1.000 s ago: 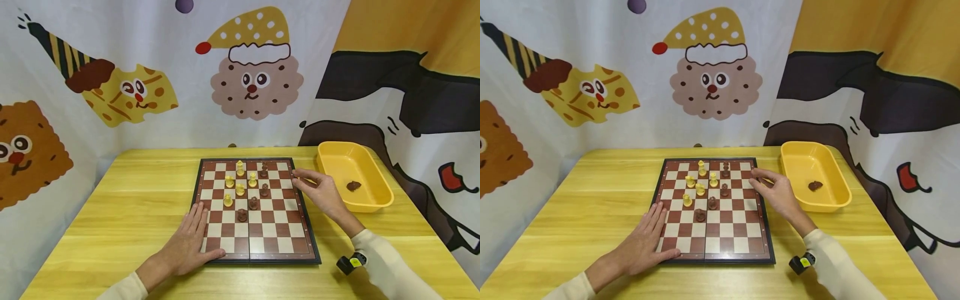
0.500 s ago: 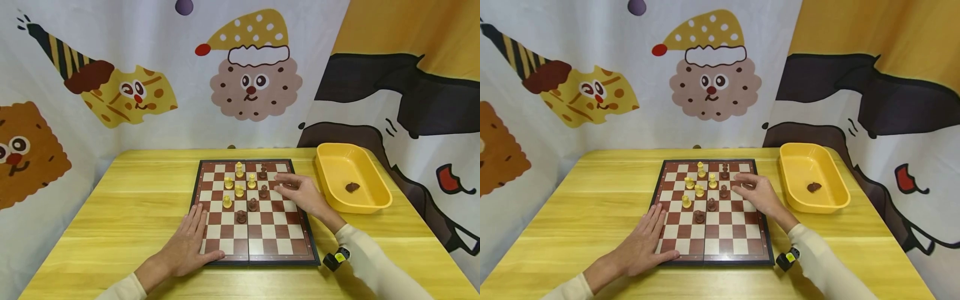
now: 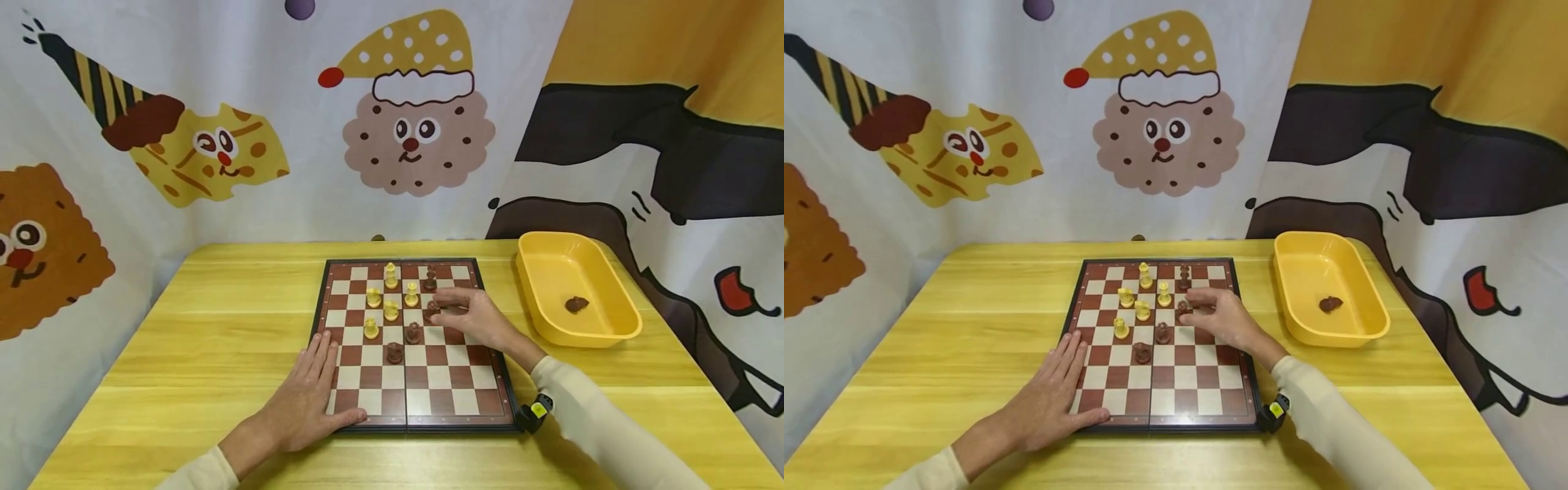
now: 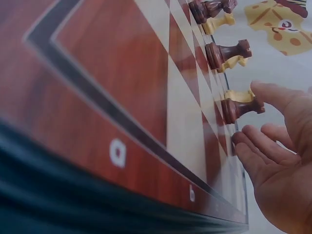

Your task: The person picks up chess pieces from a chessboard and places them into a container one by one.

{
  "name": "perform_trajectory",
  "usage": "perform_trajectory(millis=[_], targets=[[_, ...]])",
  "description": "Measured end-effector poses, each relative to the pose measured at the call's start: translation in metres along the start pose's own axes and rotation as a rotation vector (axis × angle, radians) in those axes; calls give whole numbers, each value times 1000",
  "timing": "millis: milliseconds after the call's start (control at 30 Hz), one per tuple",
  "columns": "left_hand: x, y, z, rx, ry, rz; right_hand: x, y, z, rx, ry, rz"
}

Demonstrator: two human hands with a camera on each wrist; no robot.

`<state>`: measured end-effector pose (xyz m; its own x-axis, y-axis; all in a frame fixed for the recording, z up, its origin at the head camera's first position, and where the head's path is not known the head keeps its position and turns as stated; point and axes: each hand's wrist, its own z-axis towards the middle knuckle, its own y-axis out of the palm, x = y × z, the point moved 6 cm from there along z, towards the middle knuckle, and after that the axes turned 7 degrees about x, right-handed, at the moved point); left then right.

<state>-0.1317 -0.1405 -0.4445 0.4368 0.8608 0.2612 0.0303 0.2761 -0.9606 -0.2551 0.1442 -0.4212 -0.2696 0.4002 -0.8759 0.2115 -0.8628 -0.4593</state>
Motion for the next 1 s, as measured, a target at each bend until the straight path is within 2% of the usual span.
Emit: perform_trajectory(millis=[267,567,1000], targets=[[1,0,1,-10,7,9,1,8,4,-12,-15,28],[-1,1,2,-19,6,12,9,16,10,34,41,51],[-1,1,1,0,-5,-14,9,14,9,82,67,116]])
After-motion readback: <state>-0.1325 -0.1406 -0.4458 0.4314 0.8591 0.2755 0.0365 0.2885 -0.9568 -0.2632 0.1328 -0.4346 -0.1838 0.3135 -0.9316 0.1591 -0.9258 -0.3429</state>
